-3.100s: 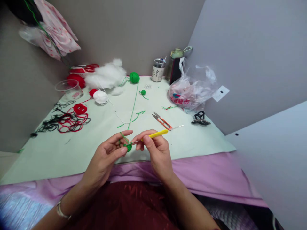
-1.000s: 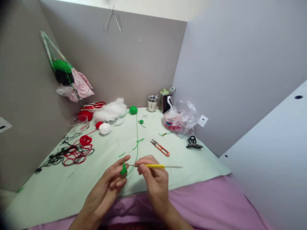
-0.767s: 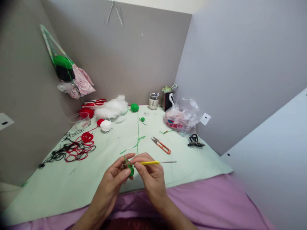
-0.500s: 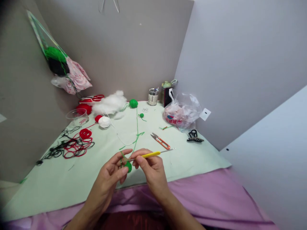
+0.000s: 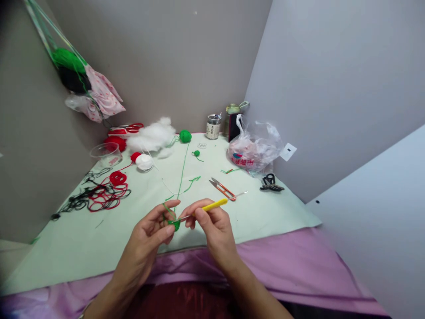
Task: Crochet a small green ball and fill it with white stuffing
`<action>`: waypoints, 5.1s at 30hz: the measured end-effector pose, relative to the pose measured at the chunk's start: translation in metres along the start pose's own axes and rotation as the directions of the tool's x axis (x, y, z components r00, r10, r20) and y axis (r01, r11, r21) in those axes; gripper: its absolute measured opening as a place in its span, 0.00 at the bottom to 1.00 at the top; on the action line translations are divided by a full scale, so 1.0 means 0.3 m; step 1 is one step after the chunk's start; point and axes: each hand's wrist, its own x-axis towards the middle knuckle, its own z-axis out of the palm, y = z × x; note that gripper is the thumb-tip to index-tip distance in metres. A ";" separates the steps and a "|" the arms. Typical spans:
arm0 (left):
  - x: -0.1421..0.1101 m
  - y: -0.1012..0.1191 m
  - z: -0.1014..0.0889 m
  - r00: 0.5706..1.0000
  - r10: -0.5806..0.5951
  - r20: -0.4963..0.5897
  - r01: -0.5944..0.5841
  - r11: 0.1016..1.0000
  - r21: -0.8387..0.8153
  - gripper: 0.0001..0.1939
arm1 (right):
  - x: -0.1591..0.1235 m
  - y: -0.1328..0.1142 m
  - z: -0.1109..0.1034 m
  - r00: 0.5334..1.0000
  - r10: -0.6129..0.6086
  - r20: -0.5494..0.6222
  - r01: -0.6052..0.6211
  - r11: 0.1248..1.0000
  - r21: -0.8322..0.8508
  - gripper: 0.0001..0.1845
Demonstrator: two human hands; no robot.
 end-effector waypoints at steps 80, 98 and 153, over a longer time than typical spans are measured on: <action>-0.025 0.120 0.025 1.000 0.001 -0.001 -0.001 0.993 -0.117 0.18 | 0.052 -0.081 0.100 0.994 0.105 -0.040 -0.094 0.971 0.218 0.12; 0.140 0.079 0.068 0.999 0.008 0.044 -0.014 0.988 0.157 0.15 | 0.110 -0.096 -0.095 0.974 -0.188 0.124 0.216 0.936 -0.277 0.11; 0.139 0.012 0.112 1.000 -0.004 0.017 0.003 0.999 0.054 0.13 | 0.086 -0.069 -0.131 0.979 -0.203 0.015 0.195 0.915 -0.354 0.12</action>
